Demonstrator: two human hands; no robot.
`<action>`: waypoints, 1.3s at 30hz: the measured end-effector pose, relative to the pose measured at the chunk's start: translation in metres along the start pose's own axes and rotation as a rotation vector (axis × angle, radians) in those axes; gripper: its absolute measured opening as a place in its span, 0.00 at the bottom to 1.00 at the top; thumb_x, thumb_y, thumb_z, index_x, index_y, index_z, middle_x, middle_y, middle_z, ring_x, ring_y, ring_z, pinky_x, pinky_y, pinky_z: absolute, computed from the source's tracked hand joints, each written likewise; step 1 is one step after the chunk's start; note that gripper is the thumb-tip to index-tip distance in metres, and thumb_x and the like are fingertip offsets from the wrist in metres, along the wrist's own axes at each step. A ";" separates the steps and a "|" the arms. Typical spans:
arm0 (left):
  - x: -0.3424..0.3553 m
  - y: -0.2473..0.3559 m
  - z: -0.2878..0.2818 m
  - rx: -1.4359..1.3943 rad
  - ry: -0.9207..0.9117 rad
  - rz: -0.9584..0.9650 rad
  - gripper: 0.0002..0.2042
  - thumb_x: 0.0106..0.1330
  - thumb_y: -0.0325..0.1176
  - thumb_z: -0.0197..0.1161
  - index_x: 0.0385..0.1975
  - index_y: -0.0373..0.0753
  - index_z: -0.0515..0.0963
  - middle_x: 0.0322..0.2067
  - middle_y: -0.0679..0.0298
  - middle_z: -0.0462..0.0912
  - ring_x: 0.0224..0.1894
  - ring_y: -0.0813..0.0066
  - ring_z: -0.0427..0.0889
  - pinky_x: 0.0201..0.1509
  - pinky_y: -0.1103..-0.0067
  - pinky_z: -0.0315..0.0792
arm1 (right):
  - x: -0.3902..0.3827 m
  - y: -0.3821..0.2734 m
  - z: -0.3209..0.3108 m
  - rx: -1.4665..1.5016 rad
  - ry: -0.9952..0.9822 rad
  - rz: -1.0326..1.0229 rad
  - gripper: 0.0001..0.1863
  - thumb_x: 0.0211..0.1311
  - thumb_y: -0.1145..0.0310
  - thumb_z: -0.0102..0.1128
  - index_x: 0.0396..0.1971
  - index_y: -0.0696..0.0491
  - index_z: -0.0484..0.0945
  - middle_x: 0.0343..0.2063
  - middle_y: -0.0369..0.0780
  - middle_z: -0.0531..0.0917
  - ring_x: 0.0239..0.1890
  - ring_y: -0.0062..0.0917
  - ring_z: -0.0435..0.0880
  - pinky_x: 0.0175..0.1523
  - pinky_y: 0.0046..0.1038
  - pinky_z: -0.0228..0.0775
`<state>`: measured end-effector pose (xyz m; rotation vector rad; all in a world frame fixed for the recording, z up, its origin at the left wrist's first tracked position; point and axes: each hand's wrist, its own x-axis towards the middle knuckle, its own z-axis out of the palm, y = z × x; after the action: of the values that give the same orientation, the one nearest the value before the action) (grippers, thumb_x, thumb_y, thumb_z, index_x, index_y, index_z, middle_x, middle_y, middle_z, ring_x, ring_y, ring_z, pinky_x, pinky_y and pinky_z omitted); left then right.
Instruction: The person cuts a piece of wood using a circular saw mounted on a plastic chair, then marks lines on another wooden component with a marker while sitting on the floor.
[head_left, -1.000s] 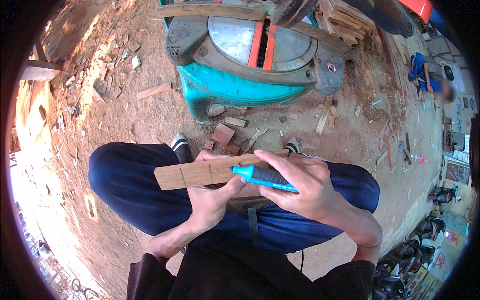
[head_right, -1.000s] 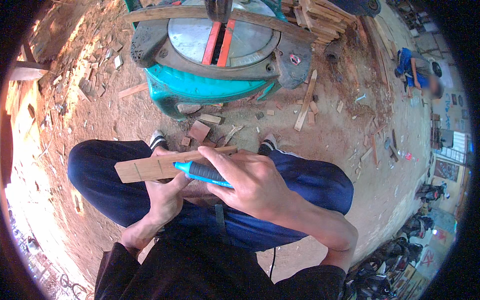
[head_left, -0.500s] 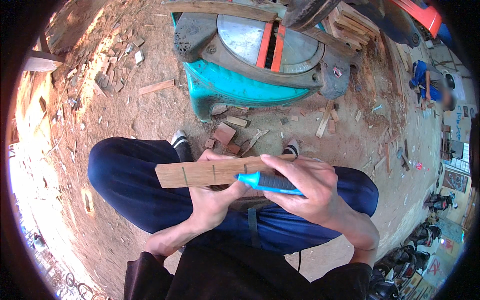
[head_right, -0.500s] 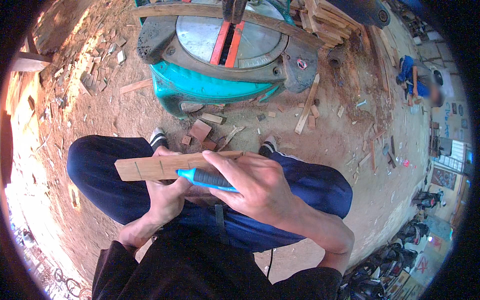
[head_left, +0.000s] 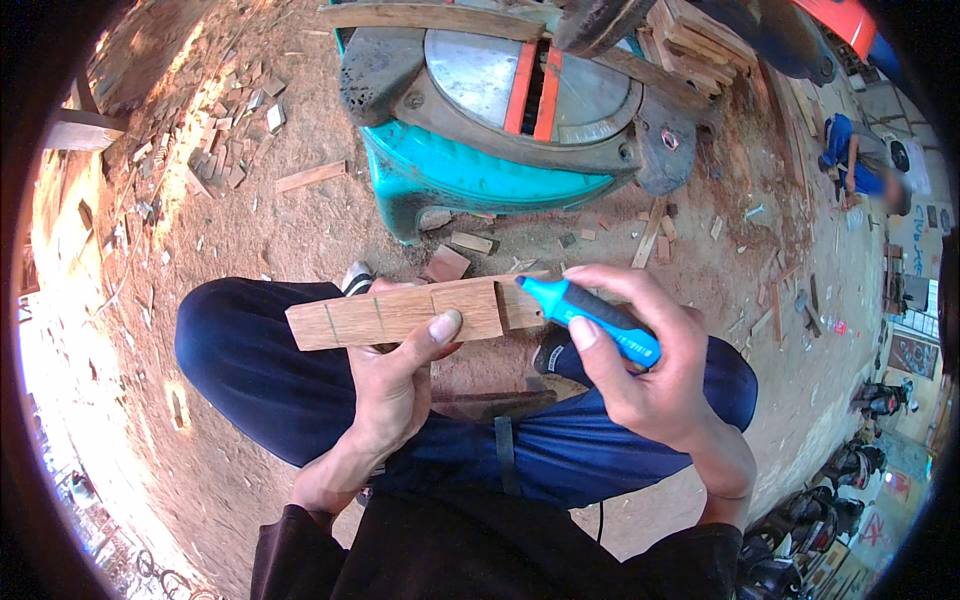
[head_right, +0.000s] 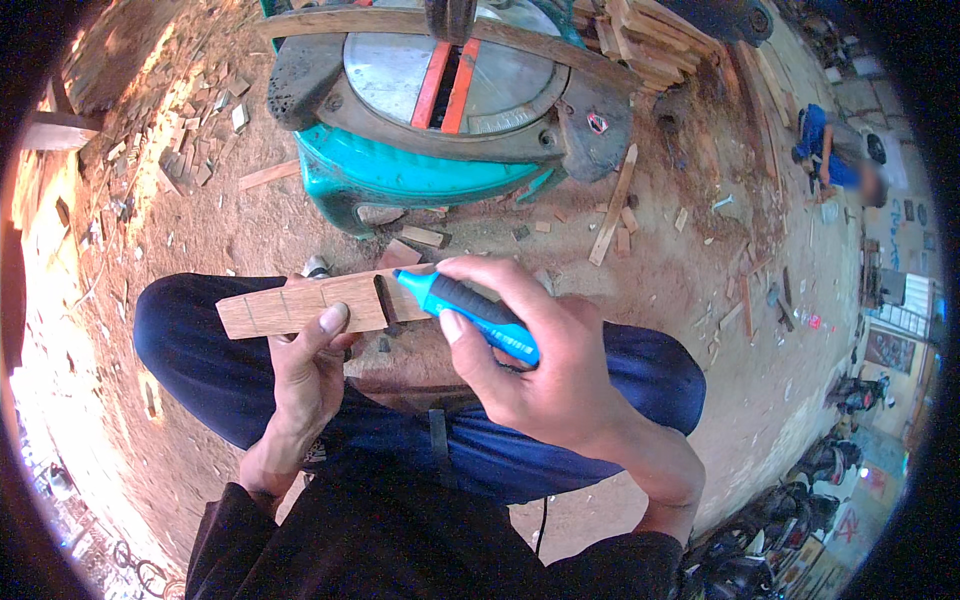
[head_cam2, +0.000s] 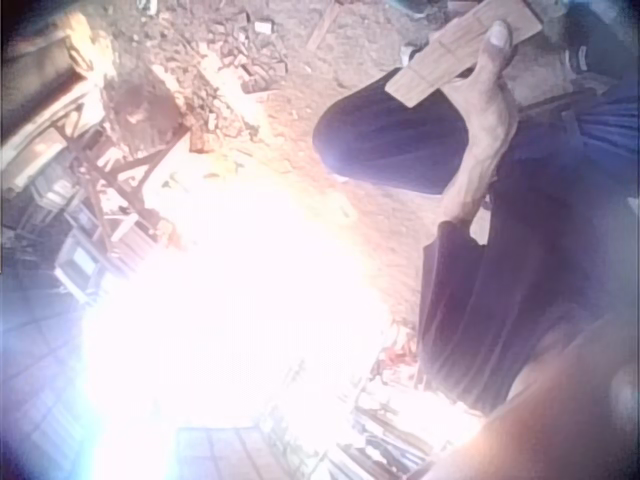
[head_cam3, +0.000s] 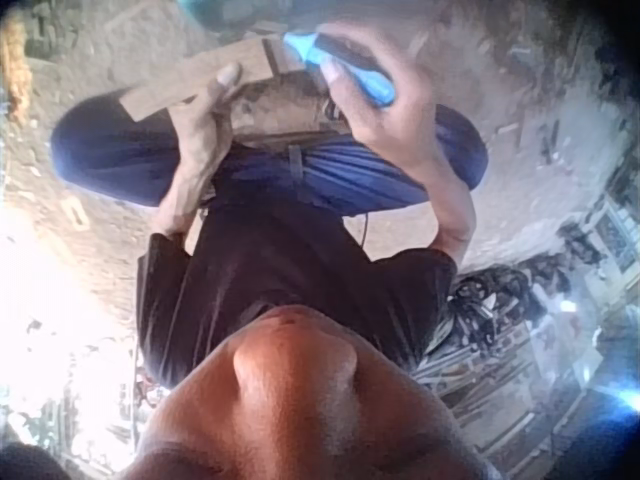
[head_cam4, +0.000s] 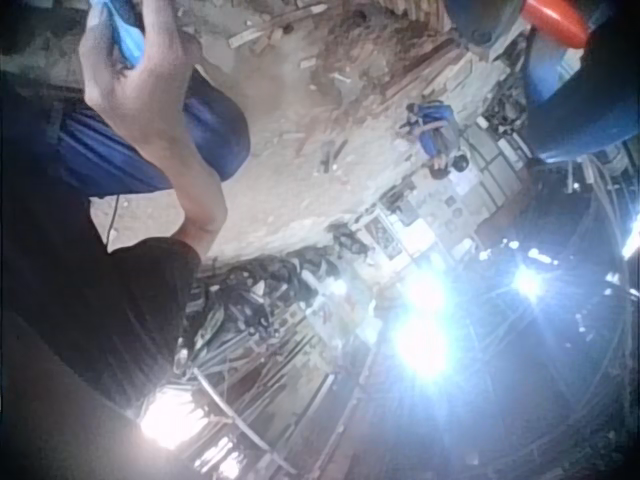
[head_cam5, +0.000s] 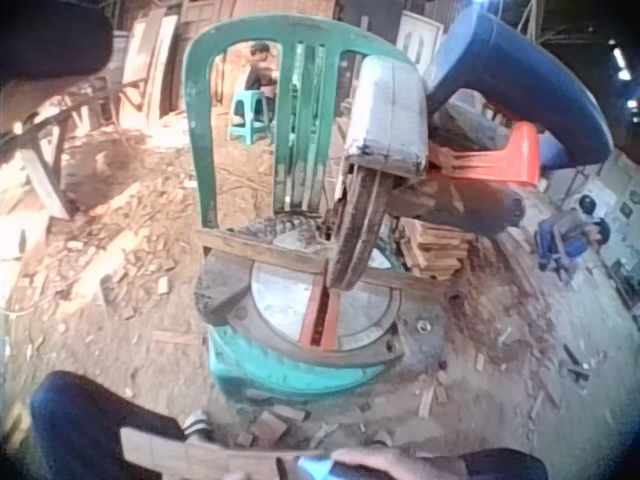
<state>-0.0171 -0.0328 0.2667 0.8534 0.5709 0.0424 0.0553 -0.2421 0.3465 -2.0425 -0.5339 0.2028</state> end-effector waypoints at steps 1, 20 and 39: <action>0.000 -0.001 -0.001 0.007 -0.005 0.013 0.18 0.61 0.24 0.75 0.45 0.41 0.73 0.41 0.66 0.80 0.44 0.76 0.84 0.46 0.74 0.84 | -0.001 0.003 0.003 0.018 0.002 -0.026 0.15 0.66 0.73 0.65 0.51 0.59 0.81 0.35 0.37 0.87 0.28 0.10 0.81 0.32 0.17 0.70; 0.006 -0.010 0.001 0.091 0.007 0.145 0.18 0.60 0.21 0.75 0.44 0.37 0.72 0.41 0.62 0.81 0.43 0.77 0.84 0.45 0.78 0.81 | -0.005 0.010 0.014 -0.085 0.100 -0.129 0.18 0.67 0.72 0.66 0.55 0.59 0.79 0.32 0.40 0.86 0.25 0.17 0.83 0.31 0.21 0.73; 0.050 -0.028 -0.021 -0.145 0.072 -0.189 0.07 0.65 0.27 0.71 0.39 0.39 0.79 0.36 0.67 0.85 0.39 0.81 0.85 0.52 0.79 0.84 | 0.007 0.036 0.014 0.180 0.120 0.173 0.15 0.77 0.66 0.54 0.56 0.55 0.68 0.22 0.38 0.80 0.23 0.26 0.79 0.33 0.32 0.71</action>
<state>0.0097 -0.0243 0.2127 0.6567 0.7059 -0.0575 0.0671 -0.2434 0.3088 -1.9104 -0.2549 0.2214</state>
